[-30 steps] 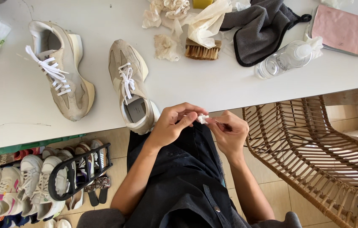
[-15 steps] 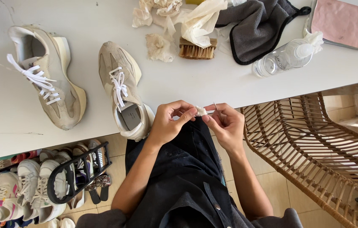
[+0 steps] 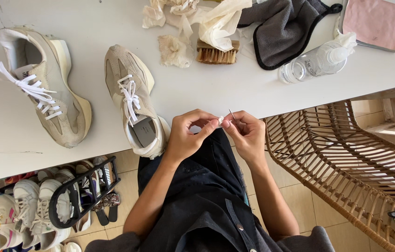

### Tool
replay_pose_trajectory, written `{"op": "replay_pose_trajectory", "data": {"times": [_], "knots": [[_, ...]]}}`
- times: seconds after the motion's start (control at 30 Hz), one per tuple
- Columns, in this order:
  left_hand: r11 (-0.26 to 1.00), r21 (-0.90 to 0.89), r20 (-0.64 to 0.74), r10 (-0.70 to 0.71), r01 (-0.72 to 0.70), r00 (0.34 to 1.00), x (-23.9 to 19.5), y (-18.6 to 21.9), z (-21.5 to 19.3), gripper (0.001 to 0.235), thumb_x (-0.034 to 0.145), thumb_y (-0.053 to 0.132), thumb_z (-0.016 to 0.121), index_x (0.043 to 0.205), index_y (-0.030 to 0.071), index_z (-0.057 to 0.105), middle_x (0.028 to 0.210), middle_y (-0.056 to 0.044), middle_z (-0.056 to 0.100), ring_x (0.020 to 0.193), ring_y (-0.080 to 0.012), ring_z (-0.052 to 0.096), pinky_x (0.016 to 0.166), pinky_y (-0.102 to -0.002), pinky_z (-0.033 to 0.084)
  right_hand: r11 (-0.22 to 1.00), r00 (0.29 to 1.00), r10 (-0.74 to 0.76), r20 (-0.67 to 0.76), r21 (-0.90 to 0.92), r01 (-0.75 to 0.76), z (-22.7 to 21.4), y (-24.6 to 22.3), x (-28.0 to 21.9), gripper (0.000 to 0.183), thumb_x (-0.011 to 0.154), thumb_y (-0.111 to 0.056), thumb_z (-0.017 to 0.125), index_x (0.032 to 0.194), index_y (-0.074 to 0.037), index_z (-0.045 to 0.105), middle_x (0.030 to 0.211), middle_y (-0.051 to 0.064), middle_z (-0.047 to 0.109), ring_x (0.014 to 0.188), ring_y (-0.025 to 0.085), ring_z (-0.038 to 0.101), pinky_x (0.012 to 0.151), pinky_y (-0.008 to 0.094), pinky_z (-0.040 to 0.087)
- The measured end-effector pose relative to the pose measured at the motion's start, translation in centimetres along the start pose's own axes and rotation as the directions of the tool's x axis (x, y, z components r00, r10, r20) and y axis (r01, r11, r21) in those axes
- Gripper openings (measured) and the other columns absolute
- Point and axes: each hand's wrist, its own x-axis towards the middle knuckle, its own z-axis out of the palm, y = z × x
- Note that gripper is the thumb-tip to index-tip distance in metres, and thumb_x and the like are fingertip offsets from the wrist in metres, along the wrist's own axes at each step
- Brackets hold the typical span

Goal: The person cleans the textured sole of a beige sneaker using a cotton swab. They hold the shoe in their left hand and scrub the grooves with the swab in their right hand, occasionally dipping the swab into a bottle of liquid cleaner.

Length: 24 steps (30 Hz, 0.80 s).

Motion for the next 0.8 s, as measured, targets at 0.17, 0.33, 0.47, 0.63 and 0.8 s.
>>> {"op": "replay_pose_trajectory", "data": {"times": [0.17,0.33,0.47,0.63,0.8], "knots": [[0.998,0.044,0.0,0.044,-0.044,0.999,0.7,-0.6,-0.4,0.008,0.096,0.013,0.089,0.102,0.007,0.088,0.091,-0.008,0.085,0.079,-0.0213,0.083,0.073,-0.031,0.067,0.999,1.0,0.006,-0.011,-0.038,-0.007,0.3,-0.8,0.3,0.011,0.1,-0.01,0.087,0.101,0.0,0.082,0.062,0.002,0.05,0.052,0.004,0.043,0.05,0.019,0.036],[0.997,0.054,0.003,0.059,-0.059,0.998,0.7,-0.5,-0.7,0.006,0.1,0.013,0.087,0.098,0.007,0.087,0.083,-0.007,0.083,0.077,-0.0206,0.082,0.073,-0.033,0.066,0.995,0.999,0.032,0.027,-0.095,-0.029,-0.1,-1.0,0.2,0.014,0.094,-0.011,0.092,0.102,-0.003,0.084,0.058,0.002,0.051,0.05,0.005,0.042,0.05,0.019,0.034],[0.994,0.079,0.016,0.071,-0.072,0.997,0.4,-0.7,-0.9,0.011,0.102,0.017,0.086,0.096,0.007,0.085,0.08,-0.007,0.082,0.076,-0.0204,0.083,0.073,-0.034,0.066,0.997,0.998,0.034,0.052,-0.074,-0.03,0.1,-1.3,0.0,0.01,0.099,-0.012,0.086,0.101,-0.003,0.083,0.059,0.002,0.052,0.053,0.004,0.042,0.052,0.019,0.033],[0.998,0.037,0.032,0.05,-0.051,0.998,-0.4,-1.0,-1.6,0.013,0.103,0.017,0.084,0.094,0.007,0.084,0.078,-0.007,0.081,0.076,-0.0201,0.082,0.076,-0.035,0.066,0.997,0.994,0.043,0.096,0.067,-0.05,1.2,-0.6,-0.2,0.01,0.104,-0.01,0.078,0.1,-0.001,0.078,0.066,0.002,0.054,0.06,0.005,0.046,0.056,0.021,0.037],[0.999,-0.04,0.066,-0.03,0.033,0.997,-0.7,-0.9,-2.3,0.012,0.105,0.017,0.081,0.1,0.006,0.083,0.081,-0.009,0.081,0.079,-0.0173,0.079,0.076,-0.033,0.066,0.915,0.973,0.134,0.19,0.352,-0.195,1.5,1.2,-0.4,0.009,0.107,-0.008,0.067,0.105,0.001,0.067,0.078,0.0,0.047,0.065,0.003,0.044,0.057,0.018,0.031]]}}
